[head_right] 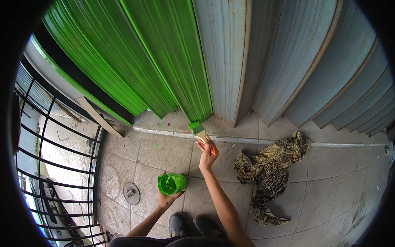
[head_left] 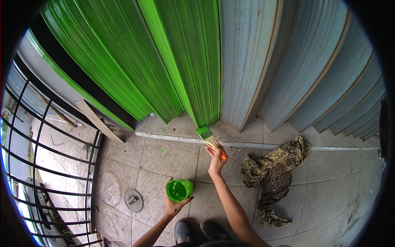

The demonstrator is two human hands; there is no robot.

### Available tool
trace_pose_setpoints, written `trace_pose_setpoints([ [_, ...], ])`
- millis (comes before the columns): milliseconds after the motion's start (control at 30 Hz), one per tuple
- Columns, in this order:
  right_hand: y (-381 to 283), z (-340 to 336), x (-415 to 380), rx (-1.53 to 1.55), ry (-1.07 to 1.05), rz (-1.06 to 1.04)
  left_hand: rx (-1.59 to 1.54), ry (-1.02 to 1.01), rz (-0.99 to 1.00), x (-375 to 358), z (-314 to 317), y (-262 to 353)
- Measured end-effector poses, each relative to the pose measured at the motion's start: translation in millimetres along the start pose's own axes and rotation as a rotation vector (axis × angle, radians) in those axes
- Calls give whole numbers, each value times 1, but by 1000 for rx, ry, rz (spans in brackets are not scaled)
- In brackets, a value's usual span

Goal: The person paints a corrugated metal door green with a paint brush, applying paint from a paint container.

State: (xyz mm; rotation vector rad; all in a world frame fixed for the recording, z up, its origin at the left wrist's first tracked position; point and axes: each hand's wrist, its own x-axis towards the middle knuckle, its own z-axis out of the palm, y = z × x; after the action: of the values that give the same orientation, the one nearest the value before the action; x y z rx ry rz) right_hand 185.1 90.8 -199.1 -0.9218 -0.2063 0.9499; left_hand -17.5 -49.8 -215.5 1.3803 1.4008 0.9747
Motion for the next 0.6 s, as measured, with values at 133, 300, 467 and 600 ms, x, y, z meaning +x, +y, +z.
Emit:
trace_pose_setpoints([
  [133,1,-11,-3,-4,80,-47,19,-3,-7,-1,-2,-3],
  [300,8,-5,9,-54,53,-59,17,-1,-9,-2,-2,-1],
  [467,-5,-5,-4,27,23,-22,50,1,2,-1,-2,-1],
  [600,15,-24,-6,-33,96,-39,64,10,18,0,0,5],
])
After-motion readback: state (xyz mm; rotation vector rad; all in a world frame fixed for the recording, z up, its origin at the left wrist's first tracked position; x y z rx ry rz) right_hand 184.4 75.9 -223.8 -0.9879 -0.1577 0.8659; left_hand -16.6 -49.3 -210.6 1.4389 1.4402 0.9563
